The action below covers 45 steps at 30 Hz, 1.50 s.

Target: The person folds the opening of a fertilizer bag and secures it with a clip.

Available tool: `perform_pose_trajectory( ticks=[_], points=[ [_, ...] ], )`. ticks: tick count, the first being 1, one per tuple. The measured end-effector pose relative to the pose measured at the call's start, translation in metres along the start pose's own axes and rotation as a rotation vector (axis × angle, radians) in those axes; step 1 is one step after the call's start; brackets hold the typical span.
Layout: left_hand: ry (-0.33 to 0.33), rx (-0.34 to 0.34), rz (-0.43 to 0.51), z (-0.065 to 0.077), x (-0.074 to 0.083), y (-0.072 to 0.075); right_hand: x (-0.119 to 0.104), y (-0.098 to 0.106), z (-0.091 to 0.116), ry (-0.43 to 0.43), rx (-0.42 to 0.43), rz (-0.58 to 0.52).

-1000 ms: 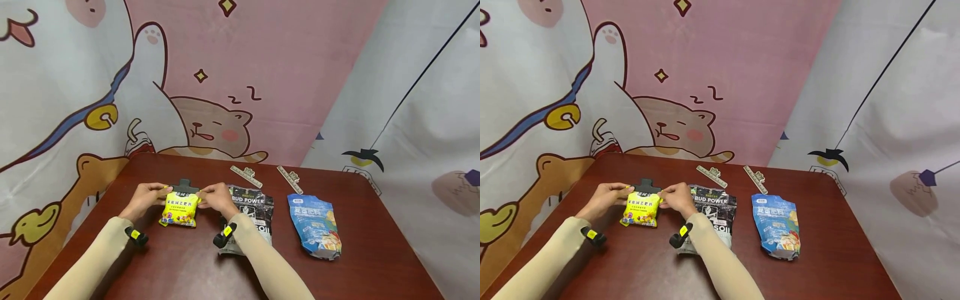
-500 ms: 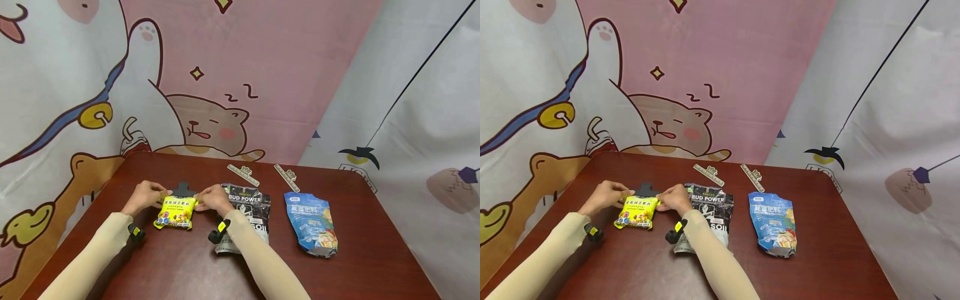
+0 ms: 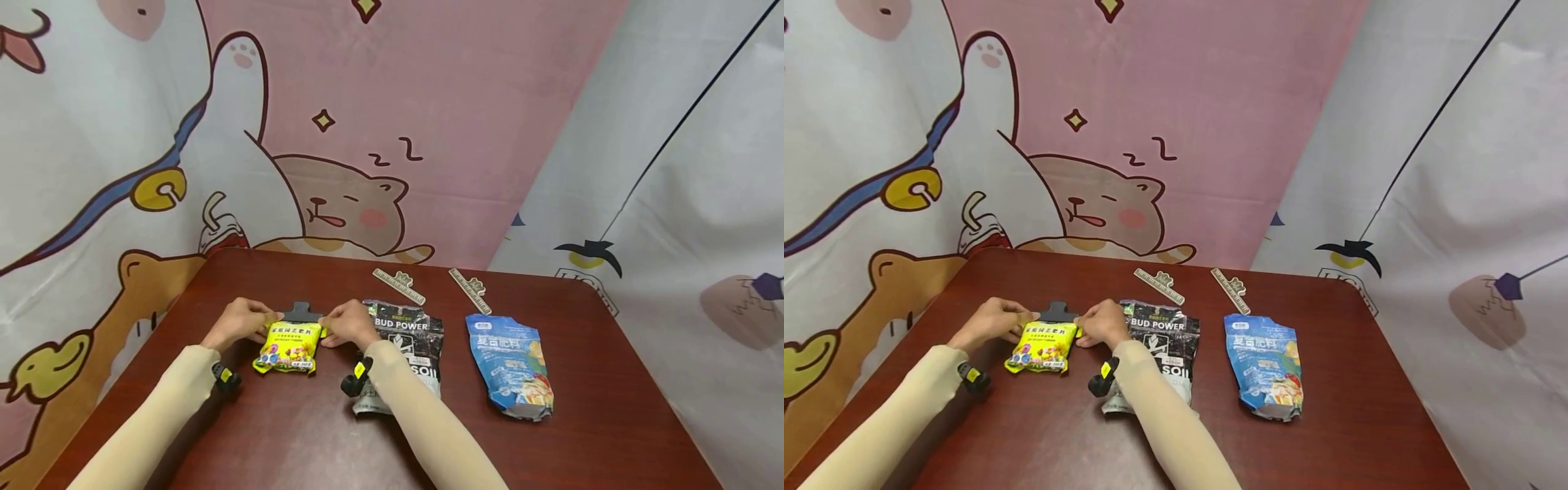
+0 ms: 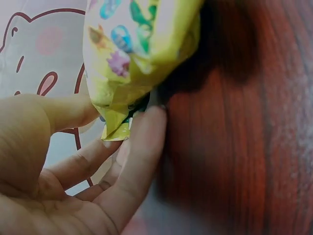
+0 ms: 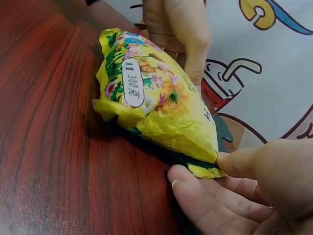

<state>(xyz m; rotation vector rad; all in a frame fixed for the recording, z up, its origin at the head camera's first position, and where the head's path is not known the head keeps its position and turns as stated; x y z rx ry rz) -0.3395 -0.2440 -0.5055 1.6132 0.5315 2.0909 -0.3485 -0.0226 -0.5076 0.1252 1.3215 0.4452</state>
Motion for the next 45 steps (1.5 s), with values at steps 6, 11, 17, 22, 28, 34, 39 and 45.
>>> perform_pose_trajectory(
  ticks=[6,11,17,22,28,34,39,45],
  points=[
    [0.009,0.006,-0.035,0.001,-0.001,0.001,-0.01,0.003,0.004,0.057,0.027,0.163],
    [0.005,0.03,-0.079,0.002,0.001,0.006,-0.016,0.002,0.01,0.091,-0.018,0.251],
    [-0.039,0.099,-0.197,0.007,0.016,0.015,-0.028,0.007,0.017,0.143,-0.049,0.362],
    [-0.144,0.149,-0.272,0.011,0.039,0.018,-0.039,0.017,0.024,0.239,-0.057,0.403],
    [-0.259,0.193,-0.213,0.017,0.07,0.009,-0.043,0.04,0.034,0.315,-0.038,0.375],
    [-0.315,0.168,-0.15,0.017,0.096,-0.016,-0.044,0.07,0.043,0.346,-0.002,0.385],
    [-0.319,0.089,-0.007,0.015,0.109,-0.041,-0.04,0.104,0.051,0.351,0.066,0.415],
    [-0.268,-0.017,0.222,0.013,0.117,-0.067,-0.022,0.144,0.059,0.302,0.118,0.395]
  ],
)
Point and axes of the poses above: each hand's wrist, its own z-axis away from the middle knuckle, its own y-axis out of the back of the hand, x = y × z, the point moved 10 cm from there along -z, towards the middle knuckle, and after that the axes turned 5 degrees about x, right-handed, at the moved point
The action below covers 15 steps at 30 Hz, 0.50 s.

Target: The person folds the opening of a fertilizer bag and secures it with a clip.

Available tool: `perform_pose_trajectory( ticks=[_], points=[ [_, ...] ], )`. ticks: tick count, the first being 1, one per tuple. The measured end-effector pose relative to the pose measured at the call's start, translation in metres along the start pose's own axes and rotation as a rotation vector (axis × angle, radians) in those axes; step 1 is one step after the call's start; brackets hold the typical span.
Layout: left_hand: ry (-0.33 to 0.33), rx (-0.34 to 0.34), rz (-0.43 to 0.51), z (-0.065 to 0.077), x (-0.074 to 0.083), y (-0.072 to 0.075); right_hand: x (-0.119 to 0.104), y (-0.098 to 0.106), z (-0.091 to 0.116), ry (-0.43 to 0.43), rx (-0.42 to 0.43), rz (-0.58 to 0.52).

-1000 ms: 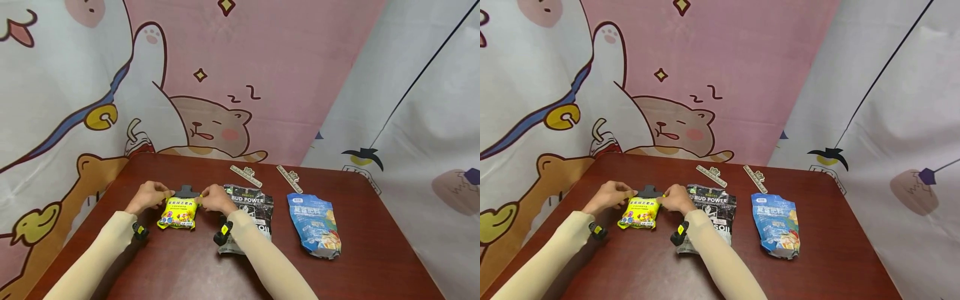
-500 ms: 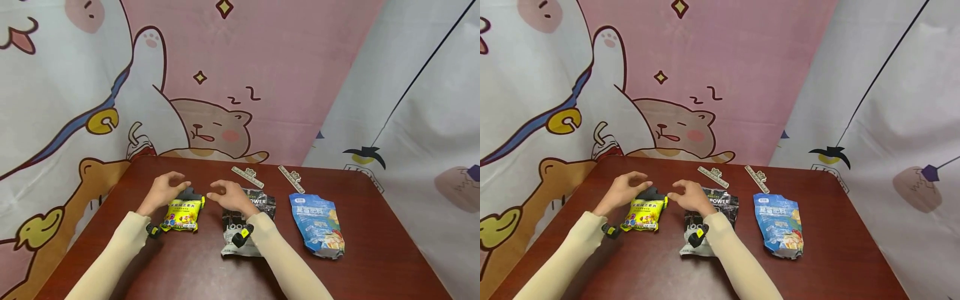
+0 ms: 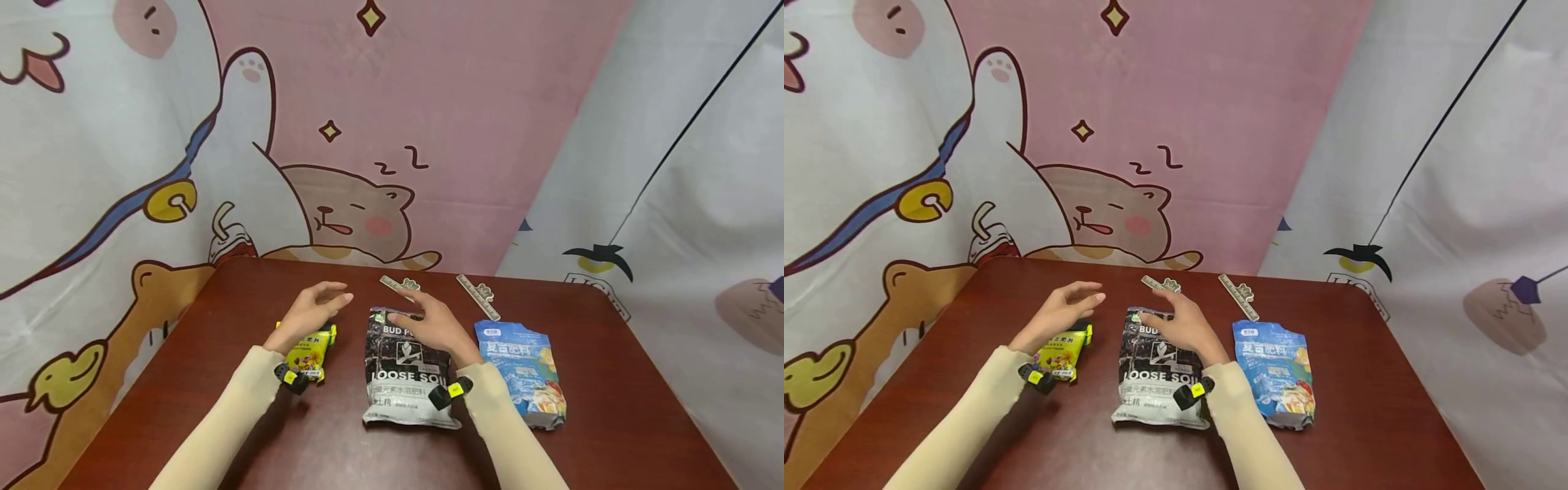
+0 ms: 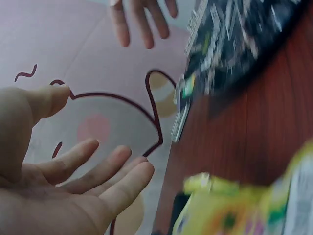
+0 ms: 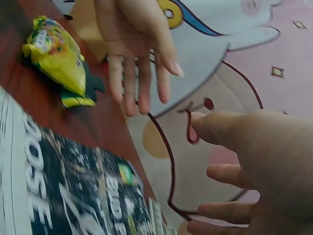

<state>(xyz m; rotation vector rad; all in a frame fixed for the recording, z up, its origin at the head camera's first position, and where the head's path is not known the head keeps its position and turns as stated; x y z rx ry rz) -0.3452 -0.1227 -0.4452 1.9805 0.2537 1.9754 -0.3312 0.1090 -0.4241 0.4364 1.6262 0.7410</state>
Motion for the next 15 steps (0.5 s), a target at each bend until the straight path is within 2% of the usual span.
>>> perform_pose_trajectory(
  ticks=[2,6,15],
  points=[
    [0.039,-0.028,0.09,-0.001,-0.002,-0.01,0.014,0.007,0.004,-0.045,-0.002,-0.028],
    [0.111,-0.067,0.211,-0.001,-0.007,-0.028,0.042,0.019,0.01,-0.138,0.013,-0.091],
    [0.195,-0.074,0.279,-0.001,-0.028,-0.057,0.089,0.035,0.022,-0.302,0.064,-0.183]
  ],
)
Point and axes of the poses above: each hand's wrist, its own z-axis away from the middle knuckle, its own y-axis out of the back of the hand, x = y × z, the point moved 10 cm from there along -z, towards the middle knuckle, and after that the axes turned 5 degrees about x, right-handed, at the moved point
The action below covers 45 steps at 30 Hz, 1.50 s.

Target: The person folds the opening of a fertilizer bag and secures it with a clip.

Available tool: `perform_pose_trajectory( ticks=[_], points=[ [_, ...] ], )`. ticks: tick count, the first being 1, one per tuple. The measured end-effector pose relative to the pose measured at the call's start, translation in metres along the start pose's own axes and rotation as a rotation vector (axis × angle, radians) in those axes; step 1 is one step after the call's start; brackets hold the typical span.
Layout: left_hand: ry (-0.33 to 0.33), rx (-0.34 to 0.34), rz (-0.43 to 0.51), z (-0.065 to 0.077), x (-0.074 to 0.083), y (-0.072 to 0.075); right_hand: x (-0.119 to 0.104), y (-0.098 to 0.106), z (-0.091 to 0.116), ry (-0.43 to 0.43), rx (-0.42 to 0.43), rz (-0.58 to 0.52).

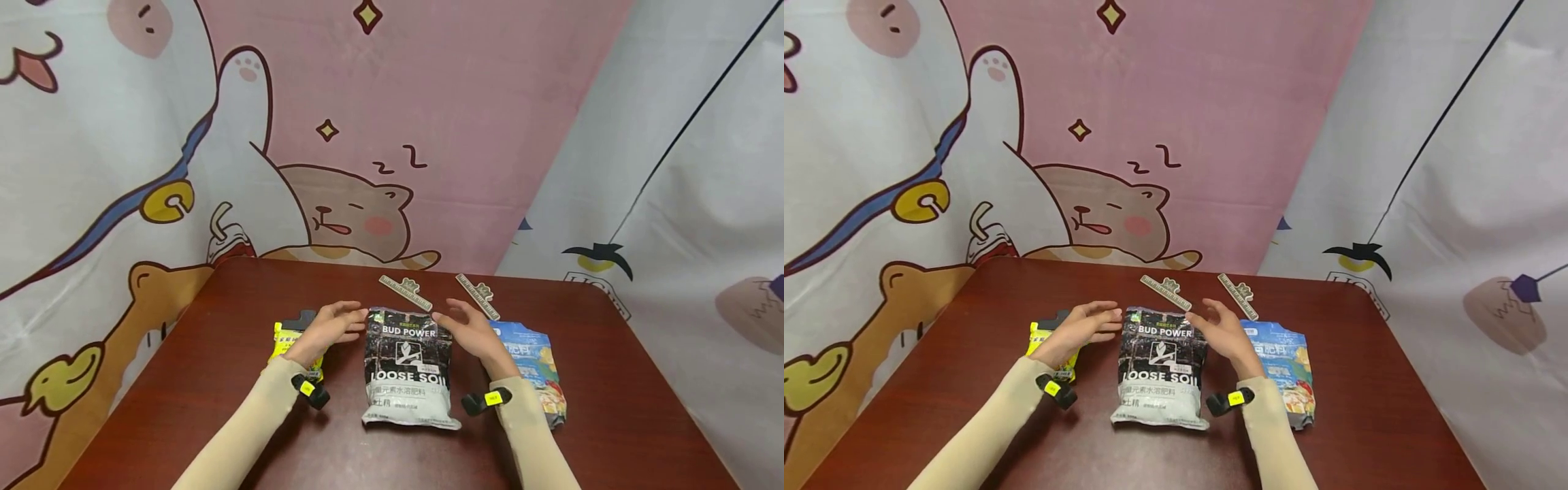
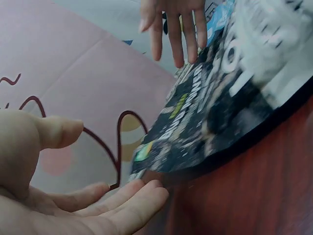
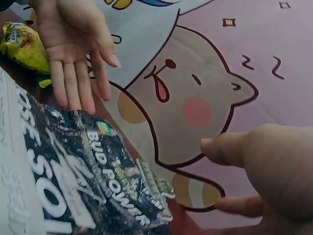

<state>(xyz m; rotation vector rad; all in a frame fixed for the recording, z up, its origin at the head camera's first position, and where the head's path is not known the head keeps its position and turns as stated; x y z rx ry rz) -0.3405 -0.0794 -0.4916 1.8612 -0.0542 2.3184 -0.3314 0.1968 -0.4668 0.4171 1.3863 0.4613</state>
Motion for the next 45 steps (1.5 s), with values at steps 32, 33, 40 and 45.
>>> perform_pose_trajectory(
  ticks=[32,33,40,45],
  points=[
    [0.012,0.203,-0.055,-0.006,-0.034,-0.015,0.055,-0.014,-0.005,-0.162,0.12,-0.19],
    [0.01,0.202,-0.048,-0.006,-0.034,-0.015,0.054,-0.014,-0.004,-0.159,0.123,-0.19],
    [0.012,0.202,-0.02,-0.007,-0.033,-0.016,0.05,-0.011,-0.001,-0.137,0.13,-0.215],
    [-0.02,0.23,-0.025,-0.005,-0.023,-0.011,0.044,-0.006,-0.002,-0.1,0.141,-0.257]
  ],
)
Point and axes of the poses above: each hand's wrist, its own z-axis away from the middle knuckle, its own y-axis out of the back of the hand, x = y × z, the point moved 10 cm from there along -z, towards the middle knuckle, and after that the axes turned 5 degrees about x, right-handed, at the moved point
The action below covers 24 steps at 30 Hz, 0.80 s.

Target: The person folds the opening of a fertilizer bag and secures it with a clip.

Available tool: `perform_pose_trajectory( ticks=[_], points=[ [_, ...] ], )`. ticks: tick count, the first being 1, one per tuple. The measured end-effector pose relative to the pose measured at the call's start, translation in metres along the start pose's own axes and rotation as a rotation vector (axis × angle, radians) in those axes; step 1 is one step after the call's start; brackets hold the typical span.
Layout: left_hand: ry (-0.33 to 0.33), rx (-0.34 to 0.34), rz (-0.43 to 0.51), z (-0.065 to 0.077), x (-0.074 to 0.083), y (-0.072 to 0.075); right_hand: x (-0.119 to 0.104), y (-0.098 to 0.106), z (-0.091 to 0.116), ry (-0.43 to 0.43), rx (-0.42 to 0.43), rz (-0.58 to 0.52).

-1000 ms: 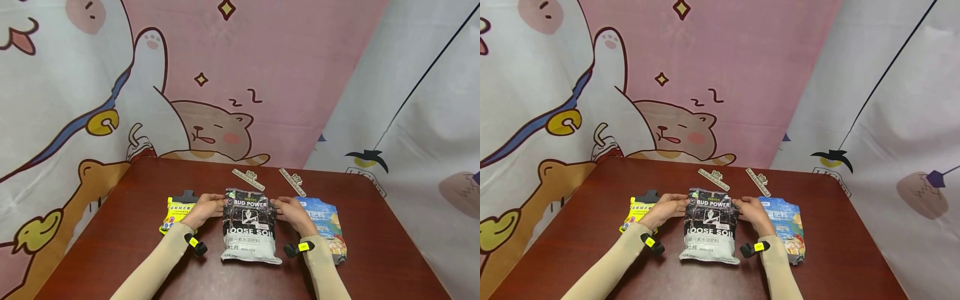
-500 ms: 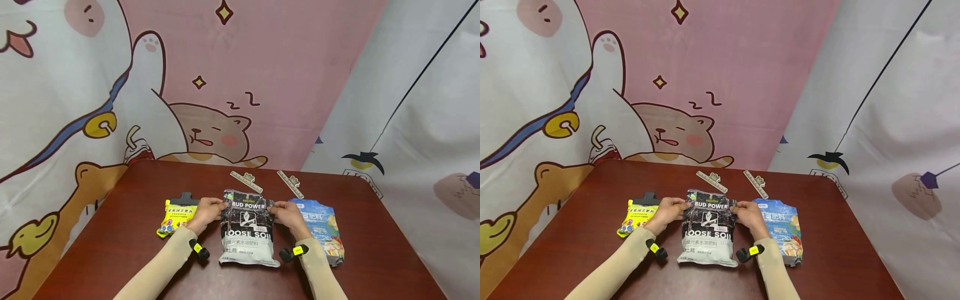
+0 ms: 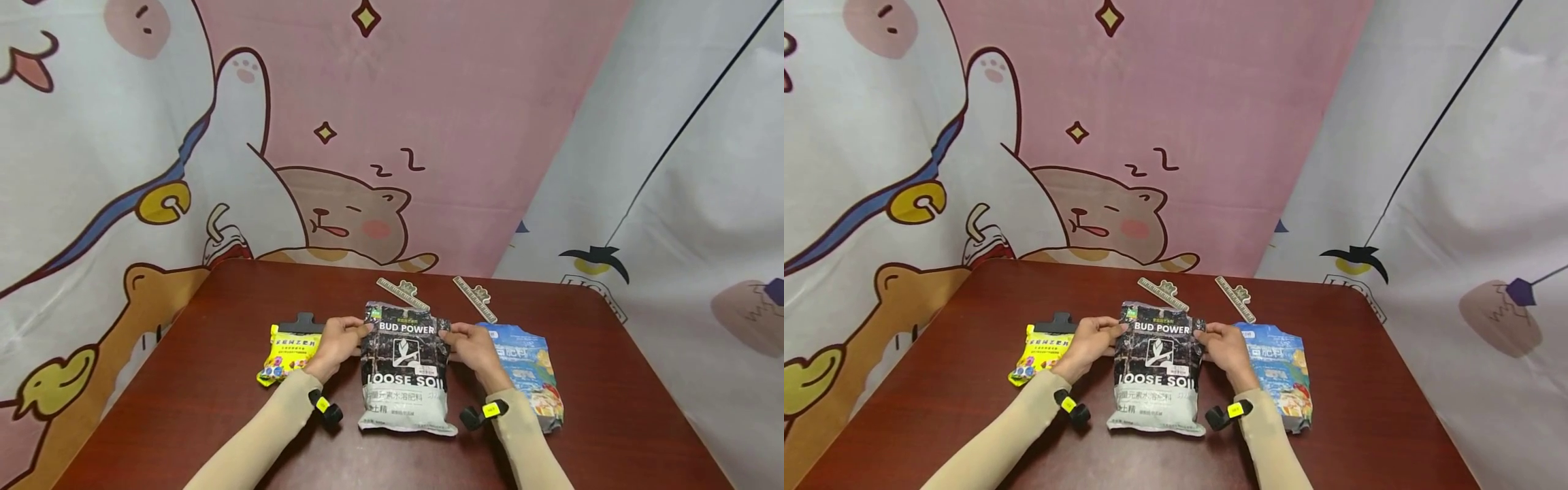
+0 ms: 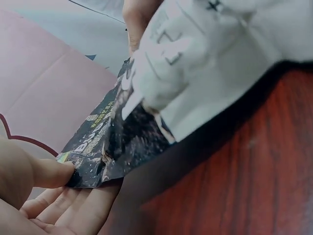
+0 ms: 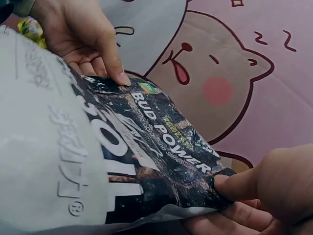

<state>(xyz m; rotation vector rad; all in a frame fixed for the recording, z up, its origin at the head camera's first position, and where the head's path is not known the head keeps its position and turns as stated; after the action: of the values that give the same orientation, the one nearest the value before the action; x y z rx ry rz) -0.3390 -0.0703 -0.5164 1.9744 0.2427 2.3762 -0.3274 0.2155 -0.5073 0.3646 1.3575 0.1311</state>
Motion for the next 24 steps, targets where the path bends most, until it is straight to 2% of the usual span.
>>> perform_pose_trajectory(
  ticks=[12,17,24],
  points=[
    [-0.086,0.015,-0.016,0.004,0.028,0.006,-0.016,0.012,0.005,0.051,-0.036,-0.014],
    [-0.139,-0.001,0.018,0.008,0.043,0.008,-0.03,0.017,0.008,0.109,-0.057,-0.017],
    [-0.188,-0.007,0.039,0.014,0.056,0.014,-0.05,0.021,0.013,0.194,-0.057,-0.032]
  ],
)
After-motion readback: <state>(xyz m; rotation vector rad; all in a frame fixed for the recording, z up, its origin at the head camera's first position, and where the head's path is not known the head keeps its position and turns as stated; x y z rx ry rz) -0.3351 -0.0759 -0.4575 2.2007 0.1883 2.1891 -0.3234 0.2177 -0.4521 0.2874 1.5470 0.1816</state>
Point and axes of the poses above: each hand's wrist, its own z-axis away from the middle knuckle, its own y-axis out of the back of the hand, x = y × z, the point moved 10 cm from there along -z, towards the middle knuckle, and after that the axes turned 5 degrees about x, right-handed, at the moved point
